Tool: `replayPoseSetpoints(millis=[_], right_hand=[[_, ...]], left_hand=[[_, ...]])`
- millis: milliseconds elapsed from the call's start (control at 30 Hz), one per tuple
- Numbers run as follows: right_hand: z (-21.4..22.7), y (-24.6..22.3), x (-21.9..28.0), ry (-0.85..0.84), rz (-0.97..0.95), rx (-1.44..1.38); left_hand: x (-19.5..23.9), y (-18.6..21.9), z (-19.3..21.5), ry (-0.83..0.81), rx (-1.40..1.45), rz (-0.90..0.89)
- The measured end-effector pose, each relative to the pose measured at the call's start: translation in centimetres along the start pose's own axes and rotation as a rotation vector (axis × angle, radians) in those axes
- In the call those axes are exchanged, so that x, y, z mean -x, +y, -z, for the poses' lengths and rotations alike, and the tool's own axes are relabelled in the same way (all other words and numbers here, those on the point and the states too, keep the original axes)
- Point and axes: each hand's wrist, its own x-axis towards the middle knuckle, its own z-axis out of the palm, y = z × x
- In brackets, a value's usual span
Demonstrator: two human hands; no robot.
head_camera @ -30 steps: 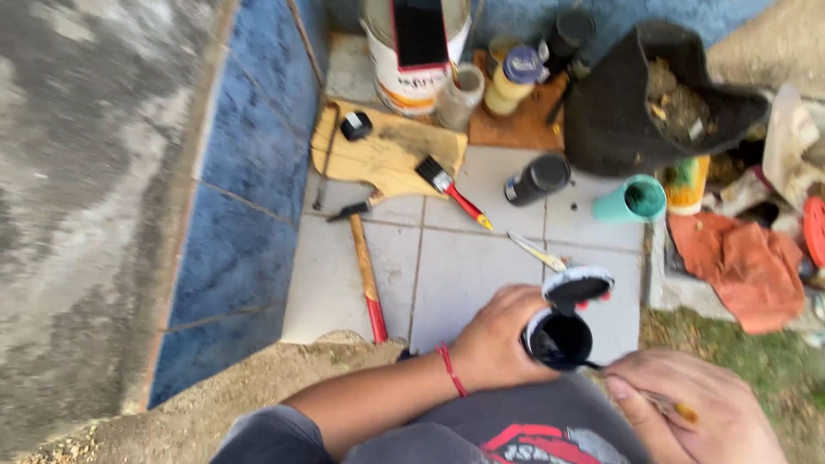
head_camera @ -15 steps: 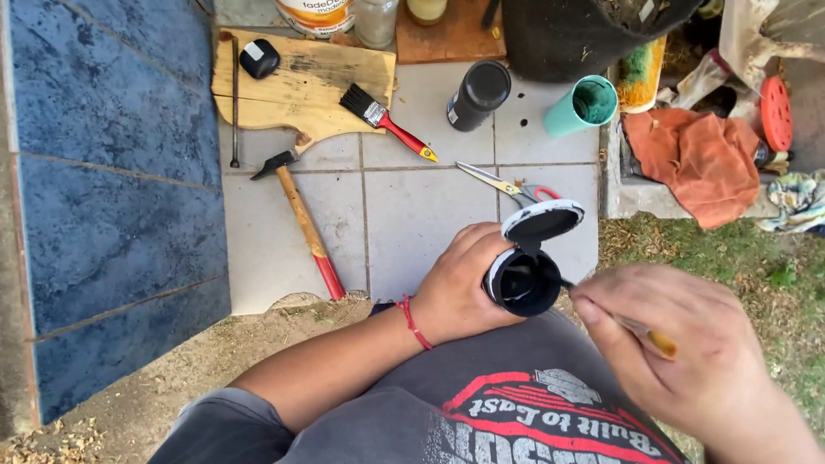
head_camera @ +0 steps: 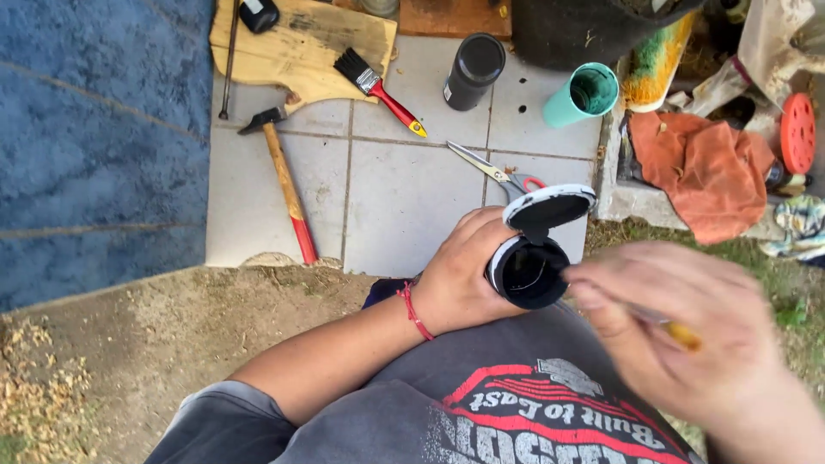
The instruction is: Painting a black wooden chair made from pallets using a paintbrush and black paint in an outdoor setting.
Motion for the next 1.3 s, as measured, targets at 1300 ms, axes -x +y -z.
replayPoseSetpoints(millis=[1300], right_hand=[[16.9,12.0,14.2,-0.108,0.302,0.059]], left_hand=[[-2.6,9.1,-22.8,0.339,-0.334,0.089]])
